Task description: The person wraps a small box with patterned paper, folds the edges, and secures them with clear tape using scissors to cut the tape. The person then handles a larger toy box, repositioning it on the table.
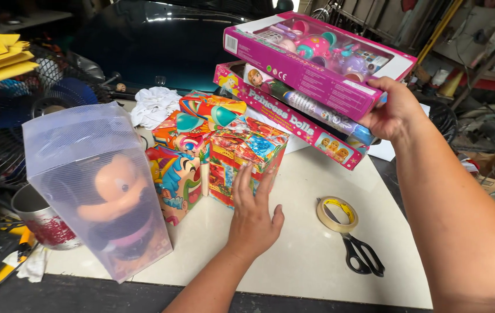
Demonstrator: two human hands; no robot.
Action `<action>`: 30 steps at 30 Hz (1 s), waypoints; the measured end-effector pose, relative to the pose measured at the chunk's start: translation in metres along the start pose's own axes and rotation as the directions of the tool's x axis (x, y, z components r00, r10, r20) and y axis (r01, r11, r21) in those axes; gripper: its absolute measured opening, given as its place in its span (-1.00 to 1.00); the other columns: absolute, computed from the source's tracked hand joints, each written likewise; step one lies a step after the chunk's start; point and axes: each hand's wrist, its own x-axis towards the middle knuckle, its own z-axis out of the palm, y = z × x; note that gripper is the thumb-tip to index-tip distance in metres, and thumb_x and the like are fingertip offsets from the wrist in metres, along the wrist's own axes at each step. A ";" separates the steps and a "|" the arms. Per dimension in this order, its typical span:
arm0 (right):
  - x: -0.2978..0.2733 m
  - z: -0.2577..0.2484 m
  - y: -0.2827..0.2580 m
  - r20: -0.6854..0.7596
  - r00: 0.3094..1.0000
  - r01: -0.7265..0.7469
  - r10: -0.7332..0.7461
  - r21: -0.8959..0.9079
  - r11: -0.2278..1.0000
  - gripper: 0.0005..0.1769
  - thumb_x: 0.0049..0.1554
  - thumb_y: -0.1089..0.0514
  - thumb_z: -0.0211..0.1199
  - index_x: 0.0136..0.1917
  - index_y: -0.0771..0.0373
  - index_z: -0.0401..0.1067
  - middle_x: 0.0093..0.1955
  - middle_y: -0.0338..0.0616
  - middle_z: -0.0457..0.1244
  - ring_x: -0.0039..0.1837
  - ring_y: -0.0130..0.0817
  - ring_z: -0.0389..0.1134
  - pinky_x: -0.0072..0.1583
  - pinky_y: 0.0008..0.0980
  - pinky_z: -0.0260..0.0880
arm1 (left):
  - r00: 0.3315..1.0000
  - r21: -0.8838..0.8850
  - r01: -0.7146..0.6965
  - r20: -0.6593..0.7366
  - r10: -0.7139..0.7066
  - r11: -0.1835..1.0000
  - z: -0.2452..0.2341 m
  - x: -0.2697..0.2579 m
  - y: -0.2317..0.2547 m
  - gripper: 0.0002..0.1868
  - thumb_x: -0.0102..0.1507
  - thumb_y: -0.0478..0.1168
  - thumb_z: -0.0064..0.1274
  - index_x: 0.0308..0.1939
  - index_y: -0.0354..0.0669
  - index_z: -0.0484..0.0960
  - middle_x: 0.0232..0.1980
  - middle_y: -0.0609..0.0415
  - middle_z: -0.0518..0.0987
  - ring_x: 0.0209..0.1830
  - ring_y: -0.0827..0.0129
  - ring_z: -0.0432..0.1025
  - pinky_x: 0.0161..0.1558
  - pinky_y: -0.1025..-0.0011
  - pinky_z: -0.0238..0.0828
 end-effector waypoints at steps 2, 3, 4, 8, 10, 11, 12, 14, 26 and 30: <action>0.002 0.003 -0.002 0.041 0.999 0.029 -0.035 0.126 0.992 -0.63 0.20 0.11 0.25 0.17 0.37 0.30 -0.07 -0.14 0.28 0.03 -0.26 0.47 0.14 -0.08 0.55 | 1.000 0.003 -0.017 0.008 0.017 1.000 0.000 -0.002 0.001 -0.12 0.14 -0.28 0.19 0.50 -0.22 0.13 0.51 -0.40 -0.03 0.56 -0.35 -0.11 0.48 -0.19 -0.06; 0.001 0.005 -0.003 0.059 0.997 0.044 -0.056 0.190 0.981 -0.64 0.22 0.11 0.27 0.17 0.37 0.31 -0.09 -0.17 0.26 0.02 -0.26 0.46 0.15 -0.08 0.56 | 0.999 0.013 -0.033 0.004 0.033 0.999 0.000 -0.002 0.001 -0.12 0.14 -0.28 0.19 0.50 -0.23 0.13 0.50 -0.39 -0.02 0.56 -0.35 -0.11 0.48 -0.19 -0.06; -0.003 0.005 -0.004 0.110 0.989 0.071 -0.099 0.236 0.969 -0.65 0.20 0.13 0.25 0.17 0.37 0.31 0.00 -0.08 0.32 0.06 -0.22 0.48 0.19 -0.07 0.57 | 0.999 0.022 -0.049 -0.001 0.049 0.999 0.000 -0.003 0.002 -0.12 0.14 -0.28 0.20 0.50 -0.23 0.13 0.50 -0.39 -0.01 0.55 -0.35 -0.10 0.48 -0.20 -0.06; -0.043 0.001 -0.003 0.257 0.913 0.207 -0.316 0.374 0.904 -0.57 0.18 0.12 0.17 0.26 0.39 0.35 0.22 0.10 0.39 0.19 -0.09 0.50 0.31 -0.03 0.54 | 0.998 0.005 -0.058 -0.002 0.058 0.998 -0.005 0.001 0.006 -0.16 0.15 -0.29 0.19 0.48 -0.21 0.15 0.50 -0.39 0.00 0.54 -0.36 -0.07 0.45 -0.15 -0.02; -0.068 -0.007 0.002 0.261 0.869 0.307 -0.421 0.383 0.872 -0.53 0.19 0.09 0.15 0.32 0.36 0.36 0.24 0.05 0.37 0.23 -0.11 0.48 0.35 -0.01 0.50 | 0.998 -0.032 -0.059 -0.021 0.058 0.998 -0.005 0.000 0.015 -0.19 0.18 -0.29 0.19 0.46 -0.21 0.17 0.50 -0.38 0.01 0.54 -0.35 -0.05 0.45 -0.12 0.01; -0.081 -0.012 0.006 0.244 0.847 0.366 -0.472 0.376 0.851 -0.53 0.20 0.08 0.14 0.33 0.31 0.36 0.24 0.01 0.37 0.25 -0.13 0.46 0.37 0.00 0.48 | 0.999 -0.079 -0.043 -0.026 0.041 0.996 -0.004 -0.003 0.021 -0.19 0.18 -0.30 0.20 0.46 -0.22 0.16 0.51 -0.39 0.00 0.53 -0.33 -0.03 0.45 -0.11 0.03; -0.090 -0.017 0.009 0.227 0.823 0.423 -0.521 0.368 0.828 -0.54 0.21 0.08 0.13 0.34 0.26 0.35 0.23 -0.04 0.36 0.26 -0.16 0.45 0.38 0.00 0.47 | 0.999 -0.125 -0.028 -0.030 0.024 0.992 -0.002 -0.005 0.029 -0.19 0.17 -0.30 0.20 0.46 -0.23 0.16 0.52 -0.39 -0.01 0.53 -0.31 -0.01 0.44 -0.10 0.05; -0.105 -0.030 0.016 0.197 0.801 0.456 -0.565 0.409 0.790 -0.57 0.28 0.09 0.15 0.38 0.26 0.36 0.27 -0.08 0.35 0.30 -0.19 0.43 0.42 -0.03 0.44 | 1.000 -0.225 0.029 0.014 -0.026 0.974 0.008 -0.002 0.043 -0.14 0.17 -0.31 0.21 0.47 -0.27 0.10 0.54 -0.39 -0.01 0.54 -0.27 -0.01 0.44 -0.09 0.04; -0.079 -0.076 0.019 0.058 0.736 0.590 -0.675 0.434 0.681 -0.74 0.28 0.20 0.26 0.17 0.39 0.39 0.10 -0.05 0.35 0.15 -0.24 0.45 0.30 -0.17 0.50 | 0.496 -0.791 0.612 0.401 -0.770 -0.018 0.187 0.189 0.024 -0.02 0.14 0.06 0.23 0.43 -0.44 0.09 0.31 -0.25 0.42 0.26 0.04 0.39 0.19 0.02 0.35; -0.077 -0.075 0.017 0.038 0.730 0.609 -0.682 0.416 0.675 -0.72 0.26 0.21 0.23 0.16 0.45 0.38 0.09 -0.02 0.35 0.14 -0.25 0.45 0.28 -0.17 0.50 | 0.430 -0.815 0.556 0.449 -0.783 -0.163 0.207 0.222 0.013 -0.22 0.10 -0.12 0.24 0.31 -0.30 0.26 0.12 -0.10 0.57 0.03 0.12 0.55 -0.04 0.10 0.57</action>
